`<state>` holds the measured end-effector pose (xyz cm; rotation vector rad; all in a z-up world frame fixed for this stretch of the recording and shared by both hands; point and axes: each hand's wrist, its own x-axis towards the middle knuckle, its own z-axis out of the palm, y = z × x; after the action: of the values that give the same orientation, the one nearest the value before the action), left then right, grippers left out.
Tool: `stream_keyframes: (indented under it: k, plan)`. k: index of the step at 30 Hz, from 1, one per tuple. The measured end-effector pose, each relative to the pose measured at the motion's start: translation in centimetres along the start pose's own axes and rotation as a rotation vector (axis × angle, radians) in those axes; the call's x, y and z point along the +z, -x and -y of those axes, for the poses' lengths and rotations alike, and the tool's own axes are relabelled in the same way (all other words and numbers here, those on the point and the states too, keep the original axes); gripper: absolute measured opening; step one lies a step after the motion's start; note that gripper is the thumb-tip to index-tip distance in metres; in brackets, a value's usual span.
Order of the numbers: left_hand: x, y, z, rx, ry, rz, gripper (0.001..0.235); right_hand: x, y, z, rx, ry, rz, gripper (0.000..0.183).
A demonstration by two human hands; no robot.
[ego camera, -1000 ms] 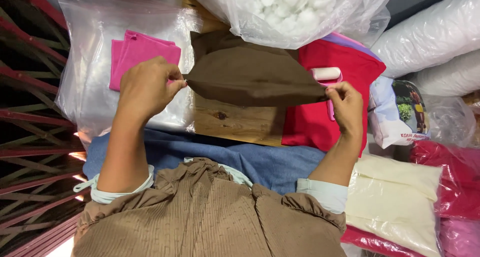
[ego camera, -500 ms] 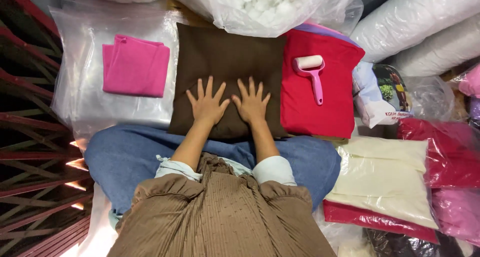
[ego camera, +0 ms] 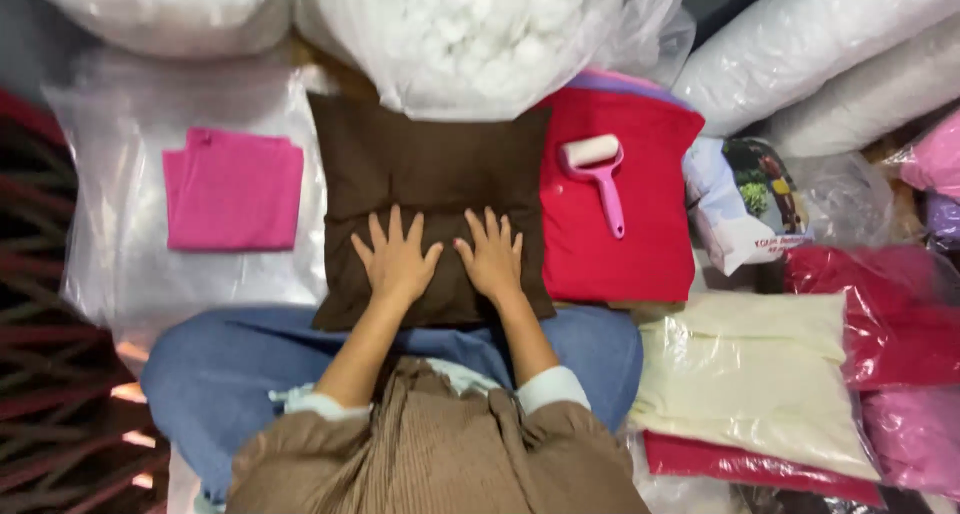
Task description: The person sews the opening of a brown pillow closed by hand using a needle and thread. After stitching, they smooth the pillow with their hands and then roll a pink lint roller over the surface to remove loose fibers.
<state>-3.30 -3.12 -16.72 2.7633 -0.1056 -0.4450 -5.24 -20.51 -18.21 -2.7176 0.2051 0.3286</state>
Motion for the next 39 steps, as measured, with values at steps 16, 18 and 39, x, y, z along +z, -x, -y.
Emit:
stream_keyframes:
  k: [16, 18, 39]
  plan:
    - [-0.6, -8.6, -0.4, 0.017, 0.090, -0.313, 0.065, -1.8, -8.0, 3.2, 0.049, 0.020, -0.091, 0.066]
    - [-3.6, -9.2, -2.6, -0.016, 0.161, -0.396, 0.061, -3.9, -8.7, 5.0, 0.037, -0.067, -0.291, 0.057]
    - [0.1, -9.7, -1.0, -0.080, 0.023, -0.196, 0.055, 0.4, -9.1, 2.9, -0.049, 0.200, -0.317, 0.051]
